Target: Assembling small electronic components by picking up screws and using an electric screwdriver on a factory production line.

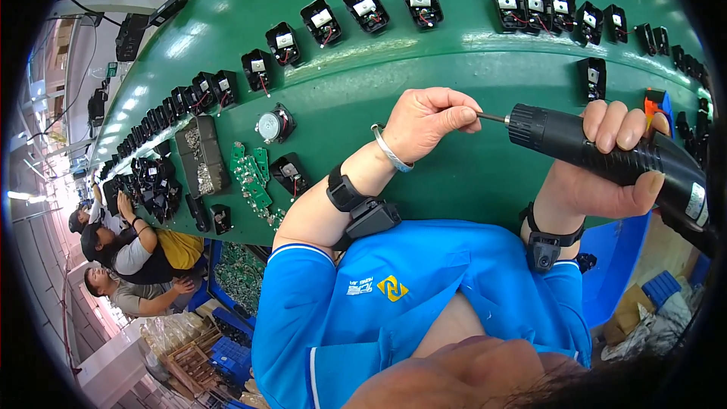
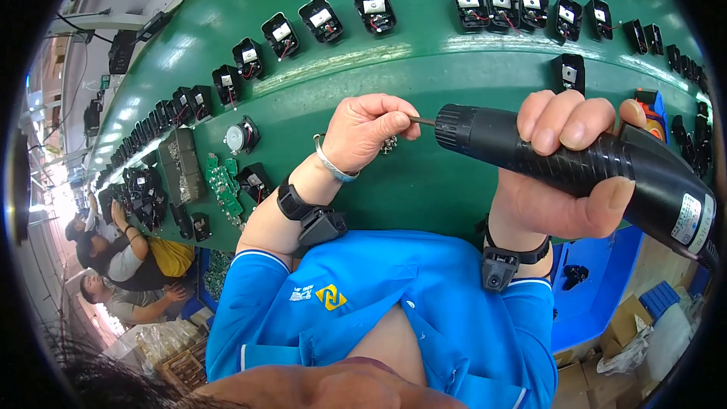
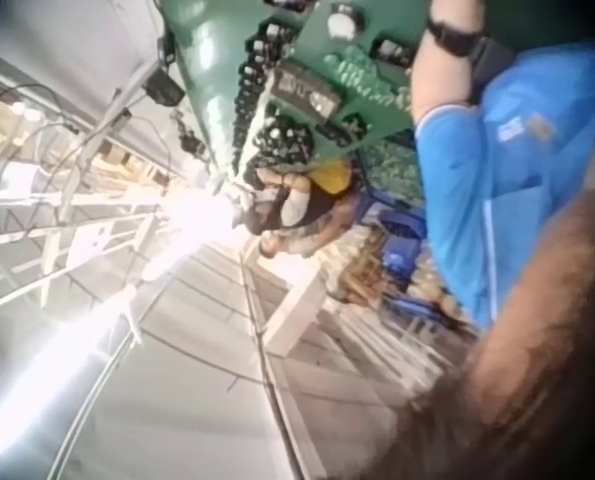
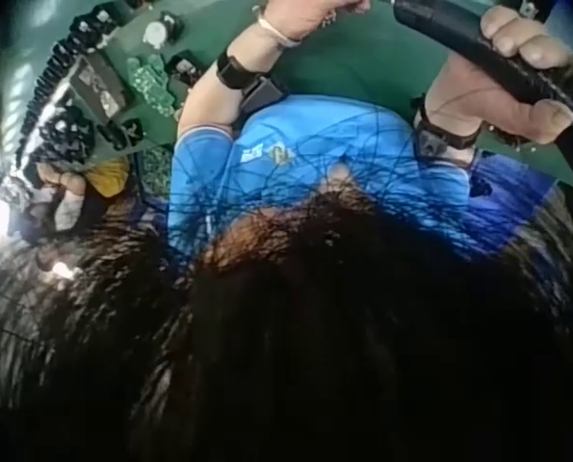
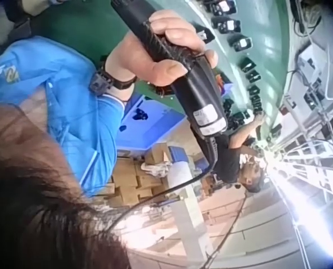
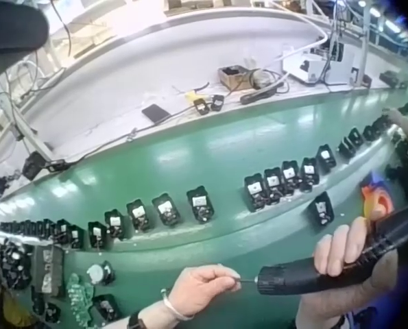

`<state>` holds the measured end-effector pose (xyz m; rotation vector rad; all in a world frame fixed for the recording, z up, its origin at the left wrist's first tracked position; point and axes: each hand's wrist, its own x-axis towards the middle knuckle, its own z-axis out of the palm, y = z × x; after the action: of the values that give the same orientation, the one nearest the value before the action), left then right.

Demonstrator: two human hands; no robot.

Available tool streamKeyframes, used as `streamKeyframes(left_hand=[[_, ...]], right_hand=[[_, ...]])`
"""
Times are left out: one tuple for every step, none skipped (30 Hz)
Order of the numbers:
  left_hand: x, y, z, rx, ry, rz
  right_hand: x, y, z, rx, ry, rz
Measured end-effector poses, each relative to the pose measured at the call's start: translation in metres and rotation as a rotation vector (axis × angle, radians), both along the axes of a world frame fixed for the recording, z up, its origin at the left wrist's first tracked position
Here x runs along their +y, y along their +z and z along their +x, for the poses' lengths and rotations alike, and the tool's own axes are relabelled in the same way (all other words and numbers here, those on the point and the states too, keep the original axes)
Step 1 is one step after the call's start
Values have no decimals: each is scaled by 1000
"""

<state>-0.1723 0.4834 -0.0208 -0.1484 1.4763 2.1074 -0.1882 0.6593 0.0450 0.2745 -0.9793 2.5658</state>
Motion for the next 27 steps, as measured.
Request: streamKeyframes(left_hand=[[-2,0,0,0,7,-4],[-3,0,0,18,-4,-42],[-5,0,0,36,-15,-79],[-2,0,-2,35,-23,-73],[2,-1,-5,60,-57,-76],[6,-1,-7,85,-92,-79],[6,-1,-7,85,-85,-84],[6,-1,-8,90,-96,-92],[5,-1,-8,95,-107,-99],[5,-1,-9,96,-107,-98],[5,0,-10,105,-150,-121],[4,0,-12,113,-192,-144],[6,2,-17,115,-202,-137],[6,5,-23,171,-195,-177],[7,10,-31,227,-189,-217],[5,12,-41,314,-133,-349],[0,13,-55,629,-121,-680],[1,10,-67,838,-79,-854],[7,4,-79,1051,-42,-1010],[12,-4,-91,1054,-38,-1004],[20,-14,-103,1138,-71,-1064],[27,-24,-113,1219,-106,-1125],[34,-31,-120,1222,-102,-1117],[40,-38,-125,1247,-129,-1147],[43,-41,-129,1268,-160,-1180],[45,-45,-133,1226,-188,-1183],[46,-49,-136,1225,-185,-1179]], right_hand=[[-2,-1,-1,0,7,-4],[-4,-2,-1,-2,11,1],[-6,-3,-2,-4,15,5],[-2,-2,-3,-6,6,11],[2,-3,-4,-14,-3,20],[5,-3,-4,-22,-12,30],[4,-4,-5,-22,-5,24],[2,-6,-6,-30,-14,22],[1,-7,-7,-39,-23,20],[2,-7,-7,-37,-23,21],[4,-7,-8,-41,-21,13],[6,-8,-8,-44,-18,5],[13,-8,-10,-44,-28,12],[21,-8,-13,12,-25,31],[29,-7,-15,67,-22,52],[33,-6,-17,38,-72,55],[35,-6,-20,42,-66,55],[38,-7,-25,57,-130,50],[42,-7,-30,68,-209,57],[43,-9,-37,68,-263,82],[42,-9,-42,63,-276,76],[42,-14,-50,52,-297,93],[41,-17,-57,46,-320,110],[42,-22,-63,73,-286,86],[37,-23,-69,74,-288,91],[28,-21,-74,-8,-384,101],[22,-22,-78,-90,-478,110]])
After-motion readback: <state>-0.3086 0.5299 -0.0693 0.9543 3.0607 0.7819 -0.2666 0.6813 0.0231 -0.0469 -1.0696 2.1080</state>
